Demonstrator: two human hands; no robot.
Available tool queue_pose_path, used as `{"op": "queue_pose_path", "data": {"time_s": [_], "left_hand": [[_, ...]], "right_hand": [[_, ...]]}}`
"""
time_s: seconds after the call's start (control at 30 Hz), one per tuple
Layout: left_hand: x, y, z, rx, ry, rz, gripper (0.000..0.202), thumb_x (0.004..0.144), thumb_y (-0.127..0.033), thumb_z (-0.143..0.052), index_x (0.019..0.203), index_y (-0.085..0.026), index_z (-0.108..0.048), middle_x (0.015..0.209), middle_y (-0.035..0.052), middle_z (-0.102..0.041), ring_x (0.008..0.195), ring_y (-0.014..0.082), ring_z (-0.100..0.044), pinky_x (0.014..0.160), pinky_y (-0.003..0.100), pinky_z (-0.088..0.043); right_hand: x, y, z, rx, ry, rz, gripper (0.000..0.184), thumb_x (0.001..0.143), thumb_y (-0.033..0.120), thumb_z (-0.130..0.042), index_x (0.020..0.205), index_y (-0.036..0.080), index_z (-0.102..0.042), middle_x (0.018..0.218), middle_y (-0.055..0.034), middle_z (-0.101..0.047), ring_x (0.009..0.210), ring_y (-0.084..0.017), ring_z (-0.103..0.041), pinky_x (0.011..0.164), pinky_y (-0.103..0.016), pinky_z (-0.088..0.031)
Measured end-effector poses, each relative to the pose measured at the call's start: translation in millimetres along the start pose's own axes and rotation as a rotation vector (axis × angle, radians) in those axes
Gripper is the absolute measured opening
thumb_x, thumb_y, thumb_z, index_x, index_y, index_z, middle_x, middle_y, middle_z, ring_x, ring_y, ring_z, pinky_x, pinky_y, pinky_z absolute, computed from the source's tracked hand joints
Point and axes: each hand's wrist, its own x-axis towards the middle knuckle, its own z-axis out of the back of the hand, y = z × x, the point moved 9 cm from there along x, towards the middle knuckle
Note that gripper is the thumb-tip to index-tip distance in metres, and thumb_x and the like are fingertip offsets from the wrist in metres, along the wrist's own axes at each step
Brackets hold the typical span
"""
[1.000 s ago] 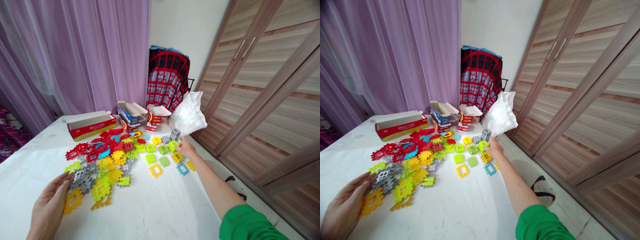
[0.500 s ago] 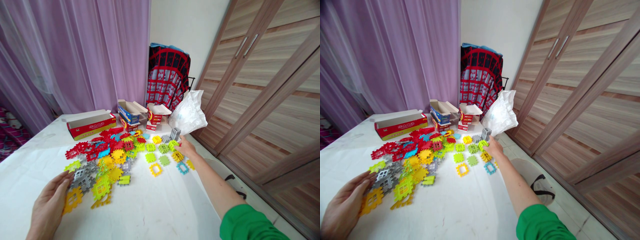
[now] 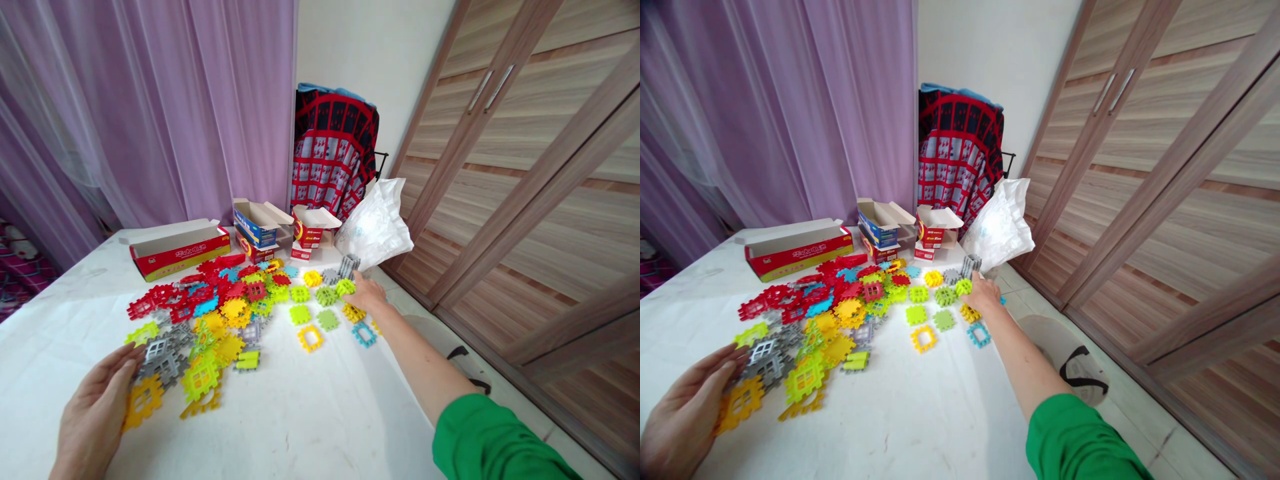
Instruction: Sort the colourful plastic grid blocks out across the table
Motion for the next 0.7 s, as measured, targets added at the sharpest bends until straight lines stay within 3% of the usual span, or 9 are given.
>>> {"op": "queue_pose_path", "data": {"time_s": [0.23, 0.7], "left_hand": [[-1.9, 0.0, -2.4, -0.010, -0.001, 0.048, 0.052, 0.060, -0.050, -0.070, 0.108, -0.029, -0.068, 0.111, -0.0004, -0.074, 0.119, 0.0227, -0.062, 0.111, 0.039, -0.041], [-4.8, -6.4, -2.9, -0.007, 0.004, -0.002, 0.054, 0.063, -0.048, -0.069, 0.112, -0.024, -0.068, 0.114, 0.0039, -0.074, 0.117, 0.0254, -0.063, 0.110, 0.045, -0.041]], "right_hand": [[3.5, 2.6, -3.4, -0.033, 0.018, -0.031, 0.075, 0.074, 0.045, -0.067, 0.139, 0.020, -0.042, 0.113, -0.0142, -0.067, 0.112, -0.031, -0.059, 0.088, -0.038, -0.043], [5.6, 4.5, -7.3, -0.029, 0.051, -0.035, 0.070, 0.074, 0.042, -0.067, 0.136, 0.018, -0.045, 0.114, -0.0171, -0.068, 0.110, -0.033, -0.061, 0.087, -0.040, -0.046]]}}
